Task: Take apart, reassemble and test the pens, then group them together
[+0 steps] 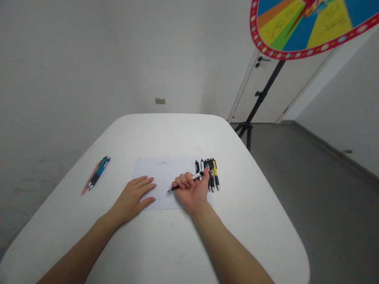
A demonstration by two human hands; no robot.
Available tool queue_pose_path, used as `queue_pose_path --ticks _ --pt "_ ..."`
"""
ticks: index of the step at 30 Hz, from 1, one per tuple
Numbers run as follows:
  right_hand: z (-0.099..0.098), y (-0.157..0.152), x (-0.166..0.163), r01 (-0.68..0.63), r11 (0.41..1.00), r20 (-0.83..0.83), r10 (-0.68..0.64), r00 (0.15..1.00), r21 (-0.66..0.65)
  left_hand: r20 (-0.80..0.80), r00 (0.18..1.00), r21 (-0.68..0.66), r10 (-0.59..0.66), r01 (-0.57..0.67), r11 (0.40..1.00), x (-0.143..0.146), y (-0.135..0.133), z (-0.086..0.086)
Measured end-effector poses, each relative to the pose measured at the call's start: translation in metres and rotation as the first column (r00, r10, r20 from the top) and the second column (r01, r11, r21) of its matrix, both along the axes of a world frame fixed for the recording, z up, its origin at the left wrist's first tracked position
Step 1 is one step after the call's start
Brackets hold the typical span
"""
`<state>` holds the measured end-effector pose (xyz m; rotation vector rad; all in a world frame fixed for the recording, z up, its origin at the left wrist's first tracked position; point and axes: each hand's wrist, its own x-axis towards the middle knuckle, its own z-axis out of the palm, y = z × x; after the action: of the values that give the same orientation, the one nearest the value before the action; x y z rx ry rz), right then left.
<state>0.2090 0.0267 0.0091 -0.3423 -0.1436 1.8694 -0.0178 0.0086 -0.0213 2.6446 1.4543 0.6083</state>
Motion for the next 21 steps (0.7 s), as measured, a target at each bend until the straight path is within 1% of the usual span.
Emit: queue_pose_path --ticks 4,7,11,15,18,21 --pt "0.000 0.000 0.000 0.009 1.000 0.000 -0.009 1.000 -0.012 -0.122 0.993 -0.022 -0.009 0.006 1.000 -0.001 0.000 0.000" --pt "0.000 -0.001 0.000 0.012 1.000 0.009 -0.011 1.000 -0.012 -0.179 0.984 -0.051 -0.019 0.010 0.999 -0.002 -0.001 0.003" --pt "0.001 -0.002 -0.001 0.009 1.000 0.017 -0.009 1.000 -0.006 -0.219 0.975 -0.085 -0.025 0.006 0.996 -0.003 -0.002 0.006" --pt "0.001 -0.002 -0.001 0.045 0.999 0.051 -0.045 0.998 -0.008 -0.244 0.969 -0.125 -0.029 -0.002 0.992 -0.004 -0.004 0.006" --pt "-0.003 0.000 -0.003 0.079 0.997 0.098 -0.079 0.992 0.005 -0.259 0.966 -0.164 -0.025 -0.018 0.986 -0.003 -0.004 0.008" --pt "-0.008 0.003 -0.008 0.115 0.993 0.185 -0.117 0.976 0.020 -0.268 0.963 -0.178 -0.023 -0.026 0.984 -0.003 -0.005 0.009"
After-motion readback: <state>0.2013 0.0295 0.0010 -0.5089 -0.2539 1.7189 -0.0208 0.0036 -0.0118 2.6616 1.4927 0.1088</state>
